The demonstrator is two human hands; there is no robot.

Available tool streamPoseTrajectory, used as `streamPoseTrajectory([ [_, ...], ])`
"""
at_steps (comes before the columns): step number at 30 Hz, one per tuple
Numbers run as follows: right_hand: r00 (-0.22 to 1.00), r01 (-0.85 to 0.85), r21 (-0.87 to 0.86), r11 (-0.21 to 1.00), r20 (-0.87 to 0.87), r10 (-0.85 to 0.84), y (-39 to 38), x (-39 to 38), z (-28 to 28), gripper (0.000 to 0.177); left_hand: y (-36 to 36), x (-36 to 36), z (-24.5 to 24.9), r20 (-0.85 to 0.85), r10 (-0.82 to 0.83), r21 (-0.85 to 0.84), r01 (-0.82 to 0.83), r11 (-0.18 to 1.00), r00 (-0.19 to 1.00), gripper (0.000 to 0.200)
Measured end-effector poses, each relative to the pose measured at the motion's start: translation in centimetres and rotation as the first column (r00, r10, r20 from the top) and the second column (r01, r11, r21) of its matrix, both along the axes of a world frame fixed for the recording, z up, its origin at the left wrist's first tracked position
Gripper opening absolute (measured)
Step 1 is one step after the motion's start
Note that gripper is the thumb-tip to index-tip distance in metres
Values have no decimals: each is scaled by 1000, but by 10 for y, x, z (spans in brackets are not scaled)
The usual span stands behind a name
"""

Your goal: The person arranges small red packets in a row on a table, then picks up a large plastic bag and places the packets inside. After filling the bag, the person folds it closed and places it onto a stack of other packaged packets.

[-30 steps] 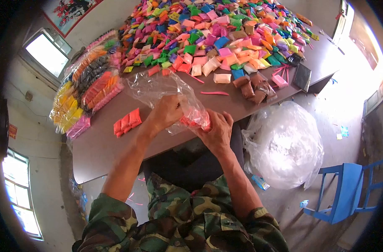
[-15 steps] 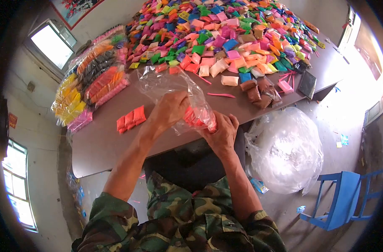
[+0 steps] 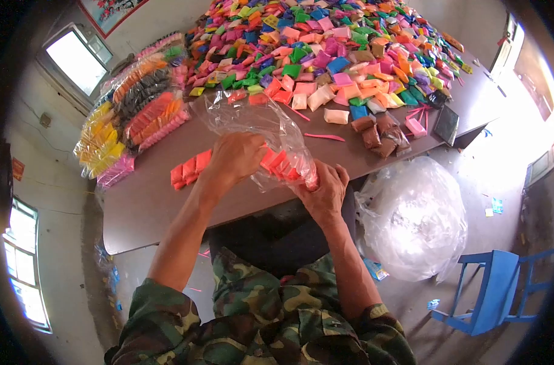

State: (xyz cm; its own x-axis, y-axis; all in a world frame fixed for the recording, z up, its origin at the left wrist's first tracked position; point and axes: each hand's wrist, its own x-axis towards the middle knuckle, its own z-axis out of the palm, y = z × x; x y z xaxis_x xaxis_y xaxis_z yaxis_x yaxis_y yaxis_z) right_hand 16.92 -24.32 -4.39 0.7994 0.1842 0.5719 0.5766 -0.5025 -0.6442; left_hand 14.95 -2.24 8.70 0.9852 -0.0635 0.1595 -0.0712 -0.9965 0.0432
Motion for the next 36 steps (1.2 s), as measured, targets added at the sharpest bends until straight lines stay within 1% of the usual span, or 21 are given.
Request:
streamPoseTrajectory([
  [1, 1000, -1, -10, 1000, -4, 1, -1, 0, 1, 64, 1, 6, -2, -68, 34, 67, -29, 997, 997, 23],
  [4, 1000, -10, -15, 1000, -2, 10, -1, -1, 4, 63, 3, 19, -3, -224, 73, 145, -41, 989, 972, 23],
  [7, 1000, -11, 17, 1000, 24, 11, 0, 0, 3, 62, 8, 20, -12, -185, 37, 35, -31, 999, 982, 28],
  [10, 1000, -12, 23, 1000, 19, 12, -1, -1, 3, 61, 11, 20, -16, -202, 21, -11, -24, 1000, 979, 32],
  [13, 1000, -5, 23, 1000, 17, 4, 0, -2, 5, 59, 8, 18, -14, -201, 24, -7, -26, 1000, 979, 36],
  [16, 1000, -1, 28, 1000, 26, 0, 1, -3, 8, 58, 2, 18, -12, -243, 57, 41, -49, 998, 968, 39],
  [19, 1000, 2, 29, 1000, 22, -2, 1, -3, 8, 59, 7, 17, -19, -190, 25, -18, -29, 999, 981, 42],
  [22, 1000, -4, 28, 1000, -1, 4, 1, -1, 3, 61, 14, 19, -27, -132, 24, -164, -46, 985, 991, 40],
  [25, 1000, -5, 34, 999, -9, 6, 0, -3, 4, 60, 13, 15, -22, -37, -25, -298, 13, 954, 999, 36],
  [28, 1000, 9, 27, 1000, 8, -10, 3, -4, 7, 57, -3, 6, 2, -63, -24, -394, -2, 919, 998, 34],
  [31, 1000, -7, 11, 1000, -14, 7, 4, -8, 17, 55, -12, 5, 7, -30, -6, -426, -7, 905, 1000, 31],
  [34, 999, -38, -2, 999, -37, 38, 10, -11, 23, 54, -7, 9, -18, 51, -4, -477, 28, 878, 999, 29],
  [36, 998, -48, -18, 999, -45, 47, 14, -12, 23, 54, -10, 1, -23, 39, -4, -457, 22, 889, 999, 27],
])
